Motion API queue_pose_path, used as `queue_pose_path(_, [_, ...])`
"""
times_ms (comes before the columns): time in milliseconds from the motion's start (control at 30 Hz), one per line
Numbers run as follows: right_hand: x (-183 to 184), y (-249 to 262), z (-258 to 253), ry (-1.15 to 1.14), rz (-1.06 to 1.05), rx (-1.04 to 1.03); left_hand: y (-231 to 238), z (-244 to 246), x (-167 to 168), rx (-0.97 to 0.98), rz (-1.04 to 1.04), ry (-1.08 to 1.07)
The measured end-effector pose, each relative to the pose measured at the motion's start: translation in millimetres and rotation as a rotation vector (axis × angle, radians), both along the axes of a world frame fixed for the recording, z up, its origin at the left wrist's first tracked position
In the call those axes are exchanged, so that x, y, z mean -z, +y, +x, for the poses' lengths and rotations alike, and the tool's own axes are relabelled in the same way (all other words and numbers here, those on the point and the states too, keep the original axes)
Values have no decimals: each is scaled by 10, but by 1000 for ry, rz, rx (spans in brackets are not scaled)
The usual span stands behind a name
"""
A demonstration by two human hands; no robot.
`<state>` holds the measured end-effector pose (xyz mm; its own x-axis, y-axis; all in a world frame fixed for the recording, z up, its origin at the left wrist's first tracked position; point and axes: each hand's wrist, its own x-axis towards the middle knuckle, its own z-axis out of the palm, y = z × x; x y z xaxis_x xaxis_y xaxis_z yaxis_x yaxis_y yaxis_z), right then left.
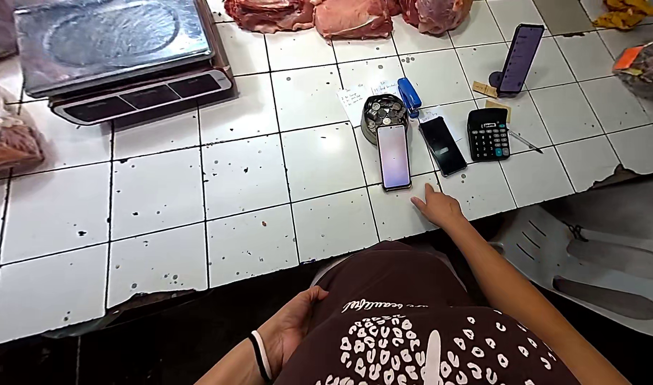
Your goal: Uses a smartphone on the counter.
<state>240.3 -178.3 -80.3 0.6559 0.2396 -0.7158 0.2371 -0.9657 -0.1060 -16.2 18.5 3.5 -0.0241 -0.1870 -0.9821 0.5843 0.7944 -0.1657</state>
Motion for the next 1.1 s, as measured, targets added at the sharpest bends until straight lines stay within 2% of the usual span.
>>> queue_pose_path(367, [-110, 147, 165, 111, -150, -273, -383, -103, -54, -149, 34, 0])
queue_pose_path(800, [-151, 87, 634, 220, -128, -629, -1431, -62, -101, -487, 68, 39])
queue_pose_path(1000, [-215, 134, 742, 202, -196, -792, -1938, -251, 104, -723, 5, 25])
queue_pose_path(1100, [-282, 128, 755, 79, 3, -757, -2145, -303, 114, -737, 35, 23])
